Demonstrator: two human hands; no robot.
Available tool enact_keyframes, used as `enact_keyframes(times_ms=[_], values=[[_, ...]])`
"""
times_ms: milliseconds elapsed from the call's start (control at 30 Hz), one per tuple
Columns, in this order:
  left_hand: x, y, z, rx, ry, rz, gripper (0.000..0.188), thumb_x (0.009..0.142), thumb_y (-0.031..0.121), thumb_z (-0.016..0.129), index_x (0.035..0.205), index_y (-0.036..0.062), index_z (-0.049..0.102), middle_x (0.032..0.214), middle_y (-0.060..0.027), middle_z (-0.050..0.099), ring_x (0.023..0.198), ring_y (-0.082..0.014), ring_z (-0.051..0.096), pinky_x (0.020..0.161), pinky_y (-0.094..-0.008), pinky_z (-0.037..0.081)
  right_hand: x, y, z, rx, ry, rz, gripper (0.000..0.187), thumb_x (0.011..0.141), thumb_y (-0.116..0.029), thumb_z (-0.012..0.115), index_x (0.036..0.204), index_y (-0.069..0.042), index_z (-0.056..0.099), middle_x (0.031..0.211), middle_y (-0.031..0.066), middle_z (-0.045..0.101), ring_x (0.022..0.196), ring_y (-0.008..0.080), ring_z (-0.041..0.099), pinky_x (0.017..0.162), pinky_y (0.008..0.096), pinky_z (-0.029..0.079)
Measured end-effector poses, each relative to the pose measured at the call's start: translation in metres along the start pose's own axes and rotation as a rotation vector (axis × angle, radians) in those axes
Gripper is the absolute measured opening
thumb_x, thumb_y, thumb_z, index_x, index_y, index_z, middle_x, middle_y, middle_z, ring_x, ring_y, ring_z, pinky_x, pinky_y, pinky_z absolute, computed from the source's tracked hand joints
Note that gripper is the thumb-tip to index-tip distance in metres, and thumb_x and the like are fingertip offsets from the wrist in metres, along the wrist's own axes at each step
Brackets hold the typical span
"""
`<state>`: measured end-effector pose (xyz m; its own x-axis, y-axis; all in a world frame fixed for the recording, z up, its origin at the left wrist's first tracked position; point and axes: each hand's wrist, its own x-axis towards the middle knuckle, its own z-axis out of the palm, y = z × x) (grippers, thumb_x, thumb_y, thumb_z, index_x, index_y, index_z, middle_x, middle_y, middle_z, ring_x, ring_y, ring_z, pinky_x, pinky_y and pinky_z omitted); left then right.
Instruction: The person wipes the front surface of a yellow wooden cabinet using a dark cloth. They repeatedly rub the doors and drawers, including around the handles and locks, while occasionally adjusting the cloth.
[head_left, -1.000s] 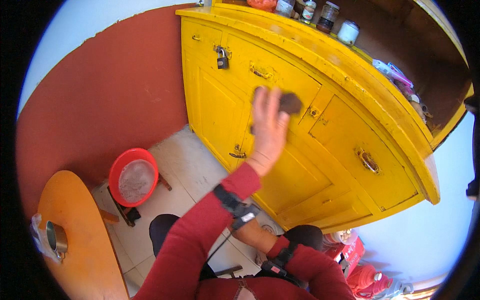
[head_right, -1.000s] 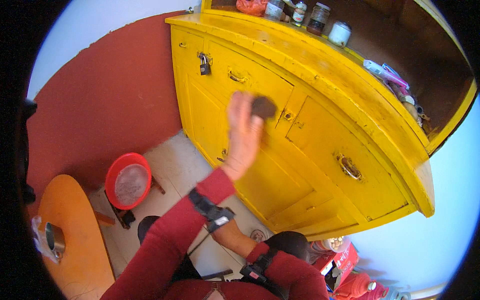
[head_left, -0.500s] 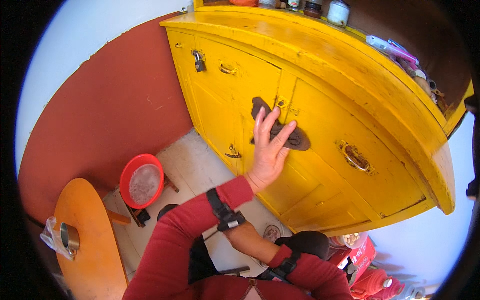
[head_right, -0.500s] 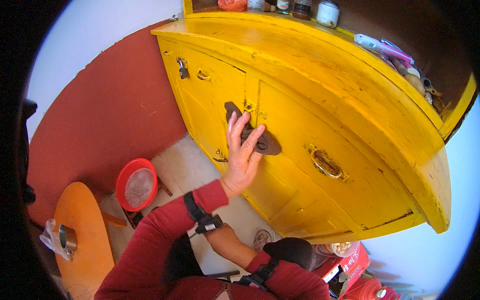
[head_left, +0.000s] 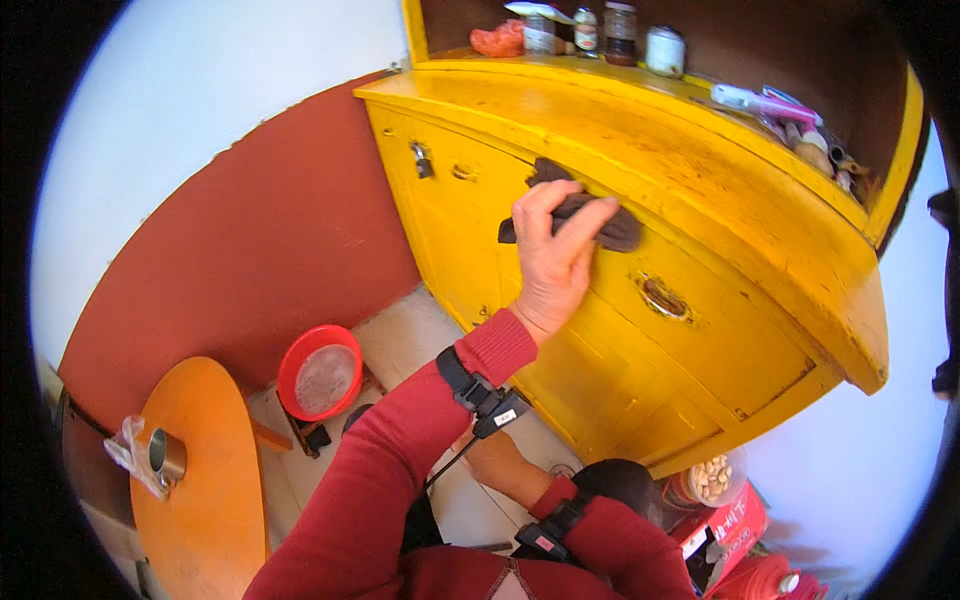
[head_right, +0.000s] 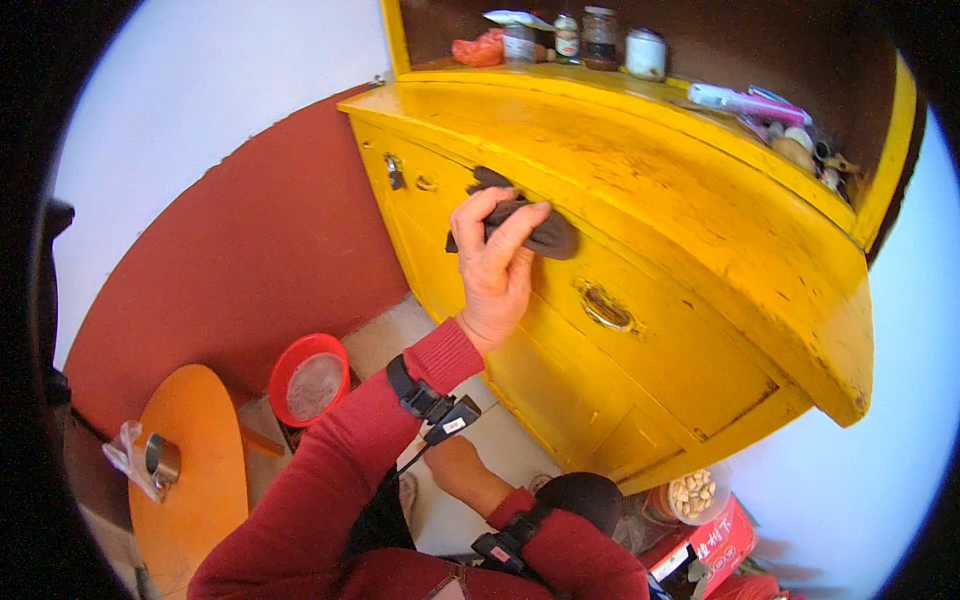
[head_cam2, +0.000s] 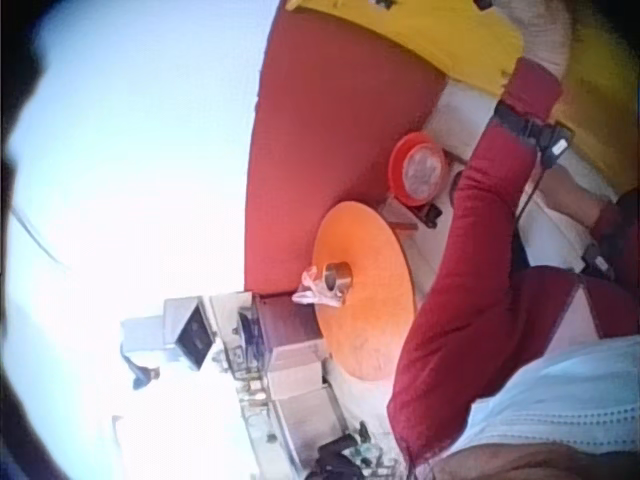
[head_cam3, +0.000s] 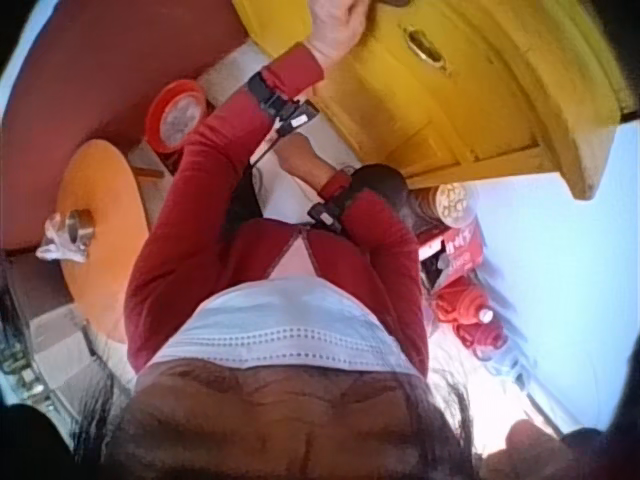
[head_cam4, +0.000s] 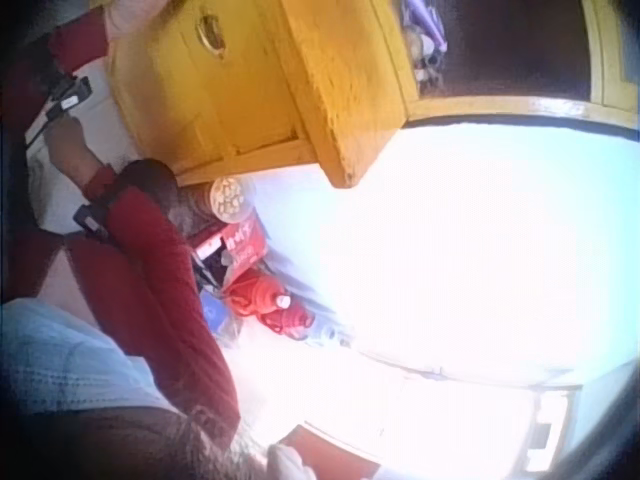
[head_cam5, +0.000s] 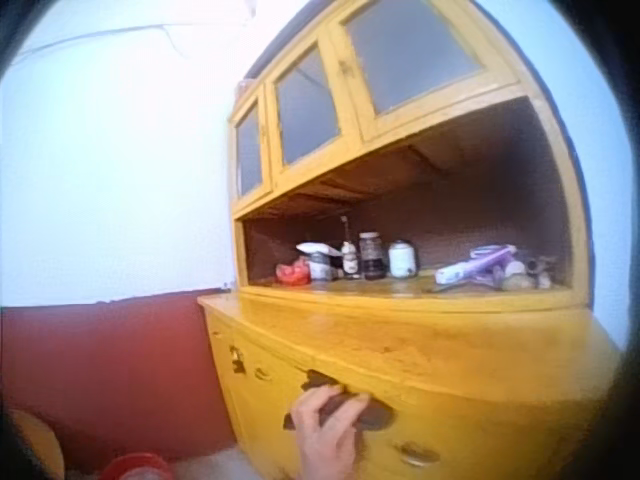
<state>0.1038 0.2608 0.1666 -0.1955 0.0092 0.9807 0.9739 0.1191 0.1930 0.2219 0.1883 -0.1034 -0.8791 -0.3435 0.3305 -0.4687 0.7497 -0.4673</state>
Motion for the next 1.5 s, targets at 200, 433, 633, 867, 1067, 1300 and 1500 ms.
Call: enact_keyframes(times_ms=[200,433,633,867,1067,1300,1500], values=[[0.011,-0.082,-0.035,0.032,0.156,-0.195,0.039,0.090,-0.003,0.066,0.128,0.0065,0.068,0.125,-0.0172,0.055,0.120,-0.0376,0.053,0.105,-0.0441,0.044,-0.009,-0.021,-0.045,-0.032,-0.174,0.013,0.019,0.094,-0.019,0.059,0.100,-0.004,0.068,0.103,0.0196,0.067,0.093,0.0403,0.066,0.080,0.0512,0.055],[-0.007,-0.086,-0.018,0.023,0.135,-0.065,0.053,0.098,-0.005,0.053,0.151,-0.0023,0.045,0.153,-0.0225,0.042,0.144,-0.0408,0.038,0.121,-0.0460,0.027,-0.030,0.000,-0.043,-0.040,-0.170,0.060,0.014,0.089,-0.013,0.060,0.098,-0.005,0.067,0.106,0.0150,0.064,0.096,0.0367,0.065,0.081,0.0481,0.056],[-0.065,-0.148,-0.021,-0.093,0.352,-0.633,0.027,0.098,0.002,0.063,0.121,-0.0108,0.059,0.123,-0.0209,0.057,0.113,-0.0363,0.055,0.104,-0.0382,0.043,-0.026,0.000,-0.038,0.004,-0.252,0.008,0.019,0.094,-0.017,0.061,0.106,-0.005,0.068,0.108,0.0145,0.065,0.100,0.0375,0.065,0.082,0.0476,0.056],[-0.028,-0.125,-0.018,0.001,0.290,-0.603,0.015,0.094,-0.002,0.065,0.108,-0.0039,0.062,0.107,-0.0184,0.056,0.099,-0.0354,0.056,0.090,-0.0391,0.047,-0.032,-0.001,-0.049,0.068,-0.162,0.015,0.021,0.093,-0.018,0.064,0.109,-0.005,0.068,0.109,0.0146,0.065,0.098,0.0374,0.065,0.081,0.0476,0.056],[-0.034,-0.228,-0.022,-0.015,0.311,-0.390,0.029,0.093,-0.006,0.062,0.120,0.0032,0.068,0.108,-0.0175,0.058,0.098,-0.0362,0.060,0.089,-0.0409,0.050,-0.034,-0.001,-0.058,0.039,-0.255,0.088,0.020,0.093,-0.017,0.064,0.109,-0.006,0.070,0.108,0.0133,0.066,0.096,0.0363,0.066,0.079,0.0473,0.056],[0.000,-0.232,-0.038,0.300,0.217,-0.641,0.036,0.088,0.001,0.068,0.123,0.0112,0.072,0.105,-0.0171,0.063,0.099,-0.0400,0.062,0.086,-0.0435,0.052,-0.040,0.004,-0.059,0.056,-0.185,0.080,0.022,0.093,-0.017,0.065,0.110,-0.006,0.070,0.110,0.0139,0.066,0.098,0.0357,0.066,0.081,0.0466,0.056],[0.038,-0.191,-0.091,0.177,-0.267,0.052,0.035,0.086,-0.003,0.063,0.117,0.0109,0.074,0.099,-0.0157,0.063,0.095,-0.0392,0.063,0.085,-0.0441,0.053,-0.043,0.004,-0.060,0.049,-0.254,0.119,0.022,0.091,-0.017,0.065,0.110,-0.007,0.069,0.119,0.0154,0.069,0.103,0.0370,0.068,0.085,0.0445,0.057]])
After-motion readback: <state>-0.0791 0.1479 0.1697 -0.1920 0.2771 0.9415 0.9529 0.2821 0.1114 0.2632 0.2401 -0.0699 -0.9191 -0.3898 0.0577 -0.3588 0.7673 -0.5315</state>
